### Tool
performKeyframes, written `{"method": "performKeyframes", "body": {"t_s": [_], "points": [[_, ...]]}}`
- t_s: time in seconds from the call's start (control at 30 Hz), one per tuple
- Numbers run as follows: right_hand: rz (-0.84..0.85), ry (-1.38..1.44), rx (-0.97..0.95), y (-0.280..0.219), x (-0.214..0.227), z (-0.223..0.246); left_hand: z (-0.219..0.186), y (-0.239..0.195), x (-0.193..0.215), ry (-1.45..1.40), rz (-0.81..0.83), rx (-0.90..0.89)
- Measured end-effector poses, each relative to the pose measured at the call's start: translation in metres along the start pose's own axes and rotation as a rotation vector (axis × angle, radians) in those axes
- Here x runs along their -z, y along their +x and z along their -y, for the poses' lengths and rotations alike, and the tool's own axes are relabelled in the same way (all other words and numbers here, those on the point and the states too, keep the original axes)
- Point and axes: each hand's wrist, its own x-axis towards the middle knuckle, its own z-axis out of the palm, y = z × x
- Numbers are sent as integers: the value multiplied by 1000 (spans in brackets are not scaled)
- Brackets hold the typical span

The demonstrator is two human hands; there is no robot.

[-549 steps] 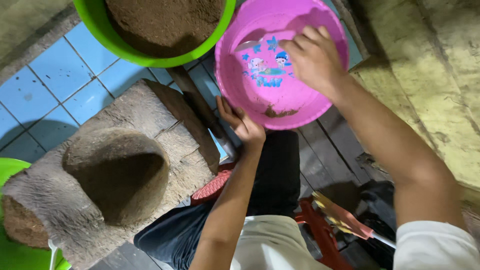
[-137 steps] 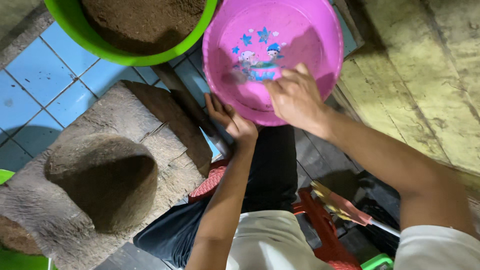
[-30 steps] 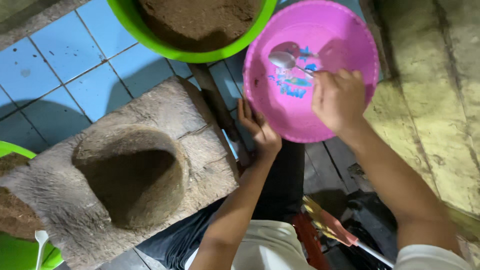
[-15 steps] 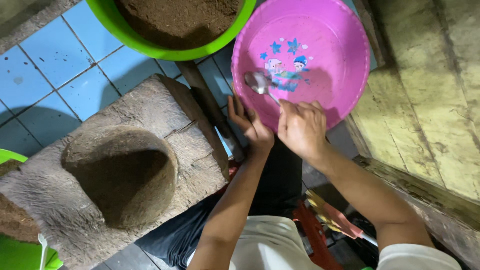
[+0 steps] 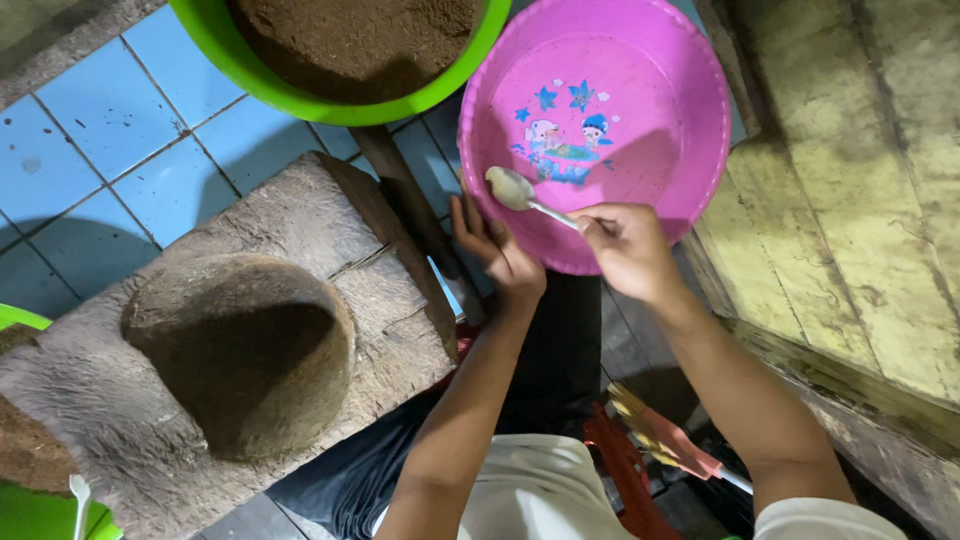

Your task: The person scoops brown powder from a green bowl into a pink bowl using a spoon, then transfers the powder into a stone mortar. They use a pestle to grind the powder inside the mortar.

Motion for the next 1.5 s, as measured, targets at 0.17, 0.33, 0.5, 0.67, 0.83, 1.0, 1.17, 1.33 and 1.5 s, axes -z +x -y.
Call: {"method": "performKeyframes", "body": {"t_s": [0.17, 0.33, 0.5, 0.67, 0.83, 1.0, 1.17, 1.33, 1.5], "points": [[-25, 69, 6, 0, 28, 51, -21, 3, -4, -13, 18, 55], [-107, -57, 214, 39, 31, 93, -10, -1, -4, -25, -1, 81], [-386, -407, 830, 116, -13, 110, 11, -9, -7, -111, -145, 303], [-551, -898, 1029, 131, -36, 123, 22, -16, -8, -146, -146, 253], [-486, -743, 983, 139, -35, 95, 46, -6, -32, -544, -296, 203], [-249, -372, 830, 111, -17, 108, -65, 20, -7, 25, -61, -62], [-143, -80, 624, 59, 5, 131, -137, -4, 22, 299, 309, 333], [121, 266, 498, -18, -12, 175, -257, -8, 93, -124, 376, 5], [280, 329, 408, -88, -69, 229, -314, 24, 154, -255, 233, -269]]}}
